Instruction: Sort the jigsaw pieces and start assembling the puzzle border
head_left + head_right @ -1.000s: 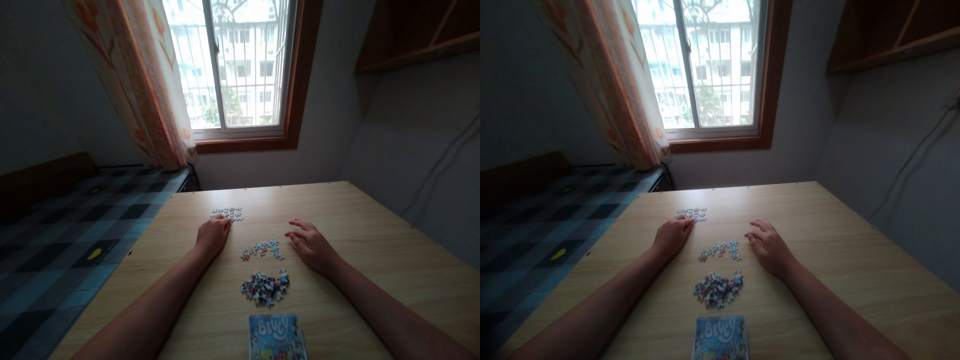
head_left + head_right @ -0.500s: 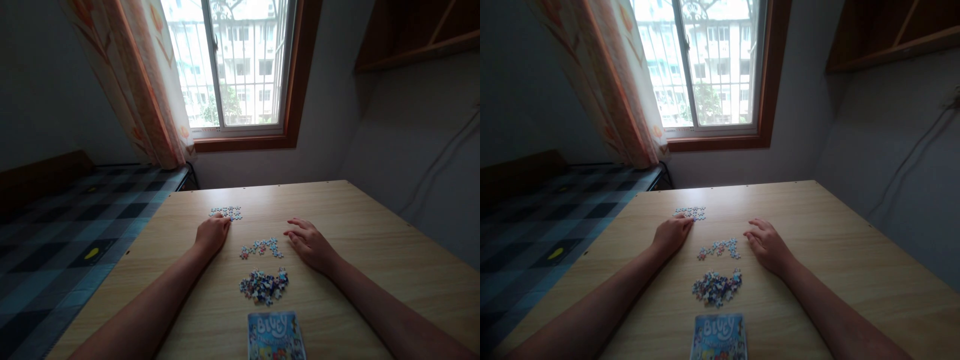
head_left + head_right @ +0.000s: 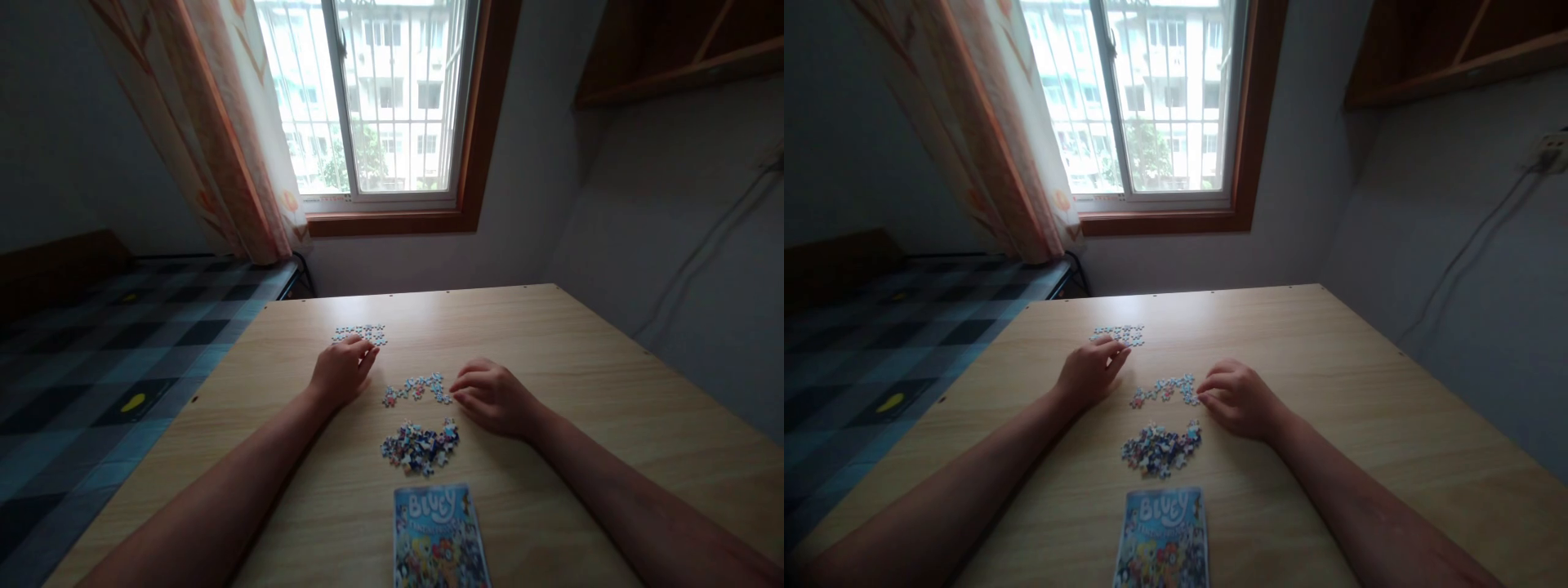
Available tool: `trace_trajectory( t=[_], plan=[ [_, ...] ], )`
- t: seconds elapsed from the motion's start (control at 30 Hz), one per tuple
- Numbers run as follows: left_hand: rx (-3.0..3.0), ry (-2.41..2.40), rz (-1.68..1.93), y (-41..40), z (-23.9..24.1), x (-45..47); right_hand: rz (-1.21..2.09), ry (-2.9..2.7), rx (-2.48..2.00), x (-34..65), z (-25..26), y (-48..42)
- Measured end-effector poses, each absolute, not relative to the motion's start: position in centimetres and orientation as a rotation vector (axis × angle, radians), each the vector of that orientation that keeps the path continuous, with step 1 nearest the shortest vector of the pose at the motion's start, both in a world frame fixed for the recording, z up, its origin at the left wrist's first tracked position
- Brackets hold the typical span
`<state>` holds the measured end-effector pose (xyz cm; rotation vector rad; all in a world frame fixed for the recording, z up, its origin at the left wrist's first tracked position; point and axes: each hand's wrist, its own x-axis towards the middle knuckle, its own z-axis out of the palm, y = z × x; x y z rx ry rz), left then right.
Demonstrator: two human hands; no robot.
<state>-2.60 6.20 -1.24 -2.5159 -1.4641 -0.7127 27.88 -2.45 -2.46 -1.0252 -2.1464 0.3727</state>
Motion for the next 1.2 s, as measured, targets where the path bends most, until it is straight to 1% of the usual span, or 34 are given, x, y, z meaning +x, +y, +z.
trace_trajectory(
  t=[0.17, 0.3, 0.47, 0.67, 0.83, 0.93, 0.97, 1.03, 1.2],
  plan=[
    [-2.716, -1.230, -0.659, 5.8, -1.1, -2.4, 0.542, -2.346, -1.008, 27.1, -1.1, -4.4],
    [-2.763, -1.208, -0.639, 5.9, -1.1, -2.4, 0.537, -2.439, -1.005, 26.7, -0.5, -5.1],
    [-2.772, -1.217, -0.635, 6.0, -0.9, -2.4, 0.564, -2.427, -1.032, 26.8, -0.5, -4.9],
    [-2.778, -1.208, -0.620, 6.0, -1.0, -2.4, 0.686, -2.275, -1.052, 27.4, -1.2, -4.3],
    [-2.790, -1.202, -0.625, 6.1, -1.1, -2.4, 0.912, -2.080, -1.076, 27.9, -1.6, -3.4],
    [-2.794, -1.196, -0.631, 6.0, -1.0, -2.3, 1.045, -1.893, -1.169, 28.2, -2.2, -2.8],
    [-2.797, -1.193, -0.632, 6.0, -0.9, -2.3, 1.047, -1.858, -1.216, 28.3, -2.3, -2.6],
    [-2.804, -1.191, -0.634, 5.9, -0.9, -2.3, 0.950, -1.881, -1.314, 28.7, -2.4, -2.3],
    [-2.808, -1.212, -0.625, 5.8, -0.8, -2.2, 0.478, -2.141, -1.398, 29.6, -1.9, -2.3]
  ],
)
